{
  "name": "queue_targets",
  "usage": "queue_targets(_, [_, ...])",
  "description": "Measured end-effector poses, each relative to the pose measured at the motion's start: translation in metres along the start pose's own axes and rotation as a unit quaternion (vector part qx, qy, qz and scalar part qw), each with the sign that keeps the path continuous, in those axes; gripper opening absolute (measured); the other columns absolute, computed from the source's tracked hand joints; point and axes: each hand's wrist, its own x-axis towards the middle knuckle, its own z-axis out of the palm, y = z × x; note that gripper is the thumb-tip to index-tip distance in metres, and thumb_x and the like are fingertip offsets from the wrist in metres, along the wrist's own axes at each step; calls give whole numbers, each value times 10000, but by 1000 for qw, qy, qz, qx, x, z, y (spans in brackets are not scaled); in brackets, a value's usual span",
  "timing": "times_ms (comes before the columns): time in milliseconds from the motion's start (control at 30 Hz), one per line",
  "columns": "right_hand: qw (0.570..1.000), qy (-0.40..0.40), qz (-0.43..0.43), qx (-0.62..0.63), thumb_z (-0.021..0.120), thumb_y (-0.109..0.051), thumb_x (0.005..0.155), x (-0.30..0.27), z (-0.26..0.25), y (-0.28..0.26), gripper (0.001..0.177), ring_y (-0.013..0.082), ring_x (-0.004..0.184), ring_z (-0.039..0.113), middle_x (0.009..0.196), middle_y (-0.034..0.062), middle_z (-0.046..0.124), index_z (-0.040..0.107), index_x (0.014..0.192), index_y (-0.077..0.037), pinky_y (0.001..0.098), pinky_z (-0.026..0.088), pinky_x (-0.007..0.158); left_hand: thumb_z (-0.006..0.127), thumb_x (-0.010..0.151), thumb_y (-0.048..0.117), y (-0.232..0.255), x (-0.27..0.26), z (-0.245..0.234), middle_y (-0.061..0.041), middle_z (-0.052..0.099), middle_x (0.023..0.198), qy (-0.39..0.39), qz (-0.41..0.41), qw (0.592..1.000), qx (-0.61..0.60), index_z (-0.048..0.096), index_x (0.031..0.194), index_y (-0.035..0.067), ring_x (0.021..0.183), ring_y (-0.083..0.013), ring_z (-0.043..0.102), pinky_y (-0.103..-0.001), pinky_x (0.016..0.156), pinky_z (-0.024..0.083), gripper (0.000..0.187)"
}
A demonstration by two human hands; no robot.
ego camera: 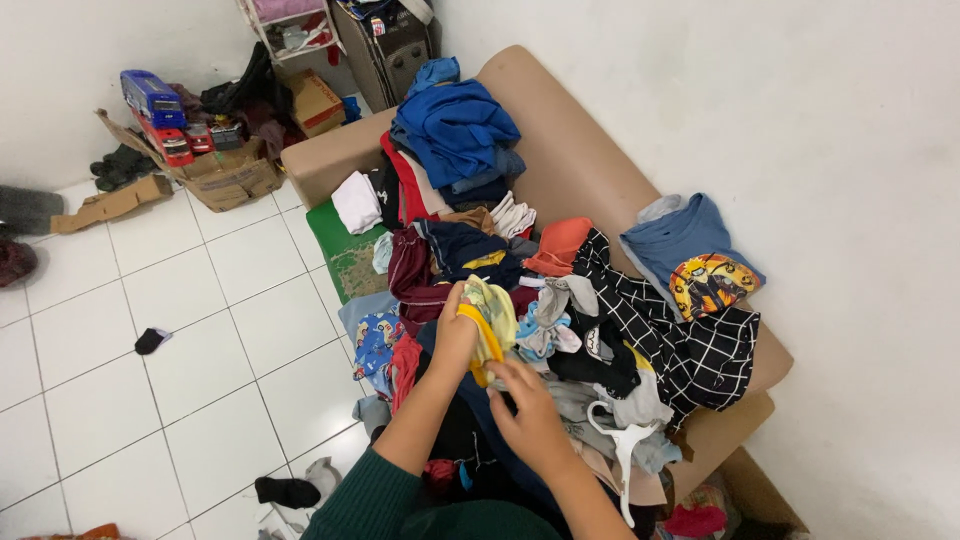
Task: Sorting and organizing a pile of laundry on a sofa into different stacks.
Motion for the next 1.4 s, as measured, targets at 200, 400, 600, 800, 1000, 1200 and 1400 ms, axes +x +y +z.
queue_targets(200, [986,52,153,36,785,-159,834,10,-13,37,371,341,885,720,984,174,705,560,1116,-75,409,571,772,407,1013,211,-15,-6,-9,-34,676,972,-83,-219,927,-293,608,1120,128,859,-136,661,-282,771,554,242])
queue_targets(400, [919,228,320,40,612,27,880,36,-51,128,211,205,735,691,884,104,680,570,1052,-89,348,569,621,734,970,116,-46,-19,-75,-46,615,947,-246,-212,943,-79,528,1084,52,805,-139,606,-288,657,537,244])
queue_targets(600, [820,22,438,368,549,-52,898,9,10,195,218,136,738,678,901,46,695,610,1104,-86,285,547,613,694,995,83,59,-22,-113,-160,724,1117,-410,-332,803,-277,579,1331,-147,976,-219,701,-311,816,578,423])
queue_targets(800, [568,-80,374,729,614,-71,821,18,-38,88,517,169,827,651,980,91,659,532,1327,-146,312,574,744,644,781,-42,25,-10,-103,-53,725,1245,-84,-178,839,-508,450,1442,185,1201,-238,628,-393,982,561,725])
queue_targets(1000, [796,-94,351,484,694,-47,804,1,-23,152,420,153,981,680,1064,61,681,560,1200,-96,296,559,844,703,792,15,24,-15,-113,-85,749,991,-37,85,903,420,677,921,96,1000,-328,645,-442,861,542,154])
queue_targets(1200, [933,-70,337,-106,826,-248,763,13,-16,137,303,133,682,628,734,-22,617,645,942,-84,244,478,642,672,747,68,23,-9,-100,-159,676,915,-17,85,887,453,653,805,70,900,-374,646,-495,758,521,61])
queue_targets(1400, [721,-209,367,549,718,-167,818,23,-49,92,288,128,879,709,909,0,708,554,1045,-100,270,587,811,710,665,123,21,5,-142,-135,707,872,-119,18,922,369,701,803,96,820,-375,672,-484,691,526,141])
